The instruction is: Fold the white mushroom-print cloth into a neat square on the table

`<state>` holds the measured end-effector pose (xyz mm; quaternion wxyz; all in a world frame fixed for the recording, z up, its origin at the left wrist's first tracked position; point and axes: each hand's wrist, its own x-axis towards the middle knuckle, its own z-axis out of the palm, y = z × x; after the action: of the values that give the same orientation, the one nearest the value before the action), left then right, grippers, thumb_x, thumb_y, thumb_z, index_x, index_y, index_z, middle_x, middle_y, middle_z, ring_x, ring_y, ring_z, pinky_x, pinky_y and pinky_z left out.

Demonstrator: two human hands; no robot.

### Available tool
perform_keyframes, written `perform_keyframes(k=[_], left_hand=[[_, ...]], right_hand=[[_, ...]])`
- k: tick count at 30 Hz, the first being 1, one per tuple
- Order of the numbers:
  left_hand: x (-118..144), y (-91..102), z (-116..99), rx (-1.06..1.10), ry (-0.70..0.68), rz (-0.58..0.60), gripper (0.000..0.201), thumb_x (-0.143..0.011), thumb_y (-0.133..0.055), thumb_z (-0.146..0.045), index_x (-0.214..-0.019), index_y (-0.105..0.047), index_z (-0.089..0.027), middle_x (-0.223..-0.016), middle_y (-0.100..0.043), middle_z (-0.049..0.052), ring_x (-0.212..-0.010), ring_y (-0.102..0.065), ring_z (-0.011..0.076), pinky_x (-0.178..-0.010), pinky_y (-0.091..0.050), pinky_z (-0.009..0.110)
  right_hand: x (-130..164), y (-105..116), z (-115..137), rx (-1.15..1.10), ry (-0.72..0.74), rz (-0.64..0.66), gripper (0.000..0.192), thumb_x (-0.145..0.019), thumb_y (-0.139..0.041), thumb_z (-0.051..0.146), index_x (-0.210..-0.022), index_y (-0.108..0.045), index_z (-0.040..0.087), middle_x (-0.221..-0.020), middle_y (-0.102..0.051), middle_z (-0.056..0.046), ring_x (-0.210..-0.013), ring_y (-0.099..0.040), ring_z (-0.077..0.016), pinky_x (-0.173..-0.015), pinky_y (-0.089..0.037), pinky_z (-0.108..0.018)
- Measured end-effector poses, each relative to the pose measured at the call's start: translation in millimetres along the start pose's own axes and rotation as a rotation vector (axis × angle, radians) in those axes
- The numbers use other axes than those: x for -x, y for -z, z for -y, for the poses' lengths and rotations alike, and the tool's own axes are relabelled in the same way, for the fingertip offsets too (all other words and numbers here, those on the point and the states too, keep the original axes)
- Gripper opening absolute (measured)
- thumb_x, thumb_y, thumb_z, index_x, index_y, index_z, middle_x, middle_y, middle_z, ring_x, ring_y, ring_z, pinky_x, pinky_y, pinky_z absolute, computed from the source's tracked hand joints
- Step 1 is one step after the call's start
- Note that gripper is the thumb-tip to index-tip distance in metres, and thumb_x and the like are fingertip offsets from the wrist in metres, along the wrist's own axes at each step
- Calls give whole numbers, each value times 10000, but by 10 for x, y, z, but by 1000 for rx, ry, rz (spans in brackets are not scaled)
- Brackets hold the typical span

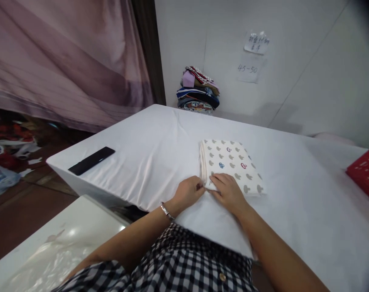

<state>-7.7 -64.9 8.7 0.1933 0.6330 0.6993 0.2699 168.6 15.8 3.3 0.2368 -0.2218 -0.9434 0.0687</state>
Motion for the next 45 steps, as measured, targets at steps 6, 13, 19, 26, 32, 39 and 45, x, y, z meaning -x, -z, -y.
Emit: perform_keyframes(k=[6, 13, 19, 26, 32, 39, 45], left_hand=[[-94, 57, -6, 209, 116, -52, 104, -724, -525, -232, -768, -611, -193, -716, -625, -13, -656, -551, 130, -618, -413, 236], [-318, 30, 83, 334, 161, -44, 256, -769, -507, -394, -733, -638, -177, -699, -638, -9, -655, -543, 133, -595, -400, 235], [-518, 13, 12, 274, 238, -10, 351, -734, -553, -521, -682, -611, -178, -692, -635, 8, -632, -537, 144, -545, -363, 244], [-601, -72, 25, 194, 260, 13, 232, -703, -584, -394, -647, -606, -170, -650, -628, 15, -594, -538, 137, -511, -332, 233], [-655, -81, 75, 216, 260, -2, 272, -714, -574, -434, -679, -632, -170, -686, -643, 25, -633, -560, 156, -525, -342, 244], [-958, -48, 71, 369, 332, -32, 348, -724, -560, -491, -636, -597, -156, -644, -611, 26, -635, -553, 154, -546, -360, 249], [-1076, -59, 77, 343, 382, 0, 206, -638, -626, -339, -565, -545, -165, -592, -544, 3, -638, -529, 152, -532, -331, 239]], right_hand=[[78, -45, -60, -26, 50, -94, 360, -870, -461, 198, -1219, -546, 199, -1170, -587, -115, -1079, -514, -263, -901, -440, -469], [80, -83, -74, -16, 87, -112, 378, -840, -464, 162, -1200, -560, 227, -1165, -589, -102, -1069, -525, -262, -897, -445, -474], [59, -48, -53, -40, 137, -100, 330, -843, -499, 203, -1161, -581, 225, -1145, -596, -105, -1056, -537, -263, -894, -450, -472], [41, -1, 15, -96, 154, -106, 280, -834, -530, 223, -1101, -612, 233, -1066, -639, -86, -1013, -573, -245, -870, -476, -446], [34, -1, 52, -167, 151, -141, 228, -843, -509, 190, -1037, -624, 225, -1021, -651, -86, -975, -590, -234, -846, -489, -435], [35, -28, 41, -152, 145, -151, 251, -840, -511, 186, -1071, -601, 223, -1039, -644, -97, -986, -586, -245, -837, -490, -447], [44, -36, 22, -164, 152, -158, 248, -833, -518, 181, -1061, -610, 219, -1038, -646, -93, -995, -586, -239, -844, -489, -431]])
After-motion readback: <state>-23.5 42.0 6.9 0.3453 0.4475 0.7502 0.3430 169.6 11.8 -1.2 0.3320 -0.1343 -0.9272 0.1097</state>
